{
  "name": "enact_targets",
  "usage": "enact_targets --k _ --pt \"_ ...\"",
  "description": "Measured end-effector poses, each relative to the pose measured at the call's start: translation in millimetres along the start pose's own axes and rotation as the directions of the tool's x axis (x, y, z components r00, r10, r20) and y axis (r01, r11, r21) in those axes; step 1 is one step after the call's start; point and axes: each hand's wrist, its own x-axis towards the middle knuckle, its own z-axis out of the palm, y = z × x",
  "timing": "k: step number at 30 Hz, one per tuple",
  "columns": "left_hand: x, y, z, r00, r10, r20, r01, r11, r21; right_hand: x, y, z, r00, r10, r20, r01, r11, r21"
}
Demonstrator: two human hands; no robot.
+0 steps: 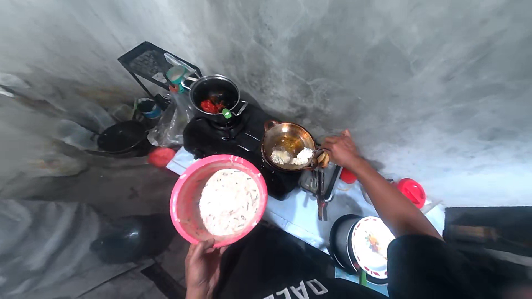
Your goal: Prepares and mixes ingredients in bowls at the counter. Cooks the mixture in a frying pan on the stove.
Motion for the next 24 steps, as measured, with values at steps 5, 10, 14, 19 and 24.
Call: enact_targets --k 5,10,14,19,24 --pt "0.3 -0.1 -1.7 1.0 -0.012 0.019 0.012 1.0 0.013 -5.3 -10.0 3.1 0.998 0.009 -0.063 -0.016 0.993 -0.115" --pt "-0.5 1.7 -3.1 1.0 -0.023 0.013 0.023 1.0 0.013 -15.9 -22.6 17.0 0.988 0.028 -0.154 -0.046 0.993 -0.112" --pt "-0.2 3.9 -4.7 0.999 -0.03 0.023 0.029 0.999 0.027 -26.7 -30.3 26.9 0.995 0.039 -0.092 -0.046 0.996 -0.076" --pt "-1.1 4.9 -7.1 0.999 -0.035 0.011 0.035 0.998 0.049 -40.6 -28.6 26.6 0.991 0.125 -0.054 -0.125 0.992 0.009" --pt "-1.0 6.7 -8.0 0.999 -0.033 0.029 0.031 0.999 0.038 -51.8 -28.6 34.1 0.978 0.205 -0.035 -0.201 0.975 0.092"
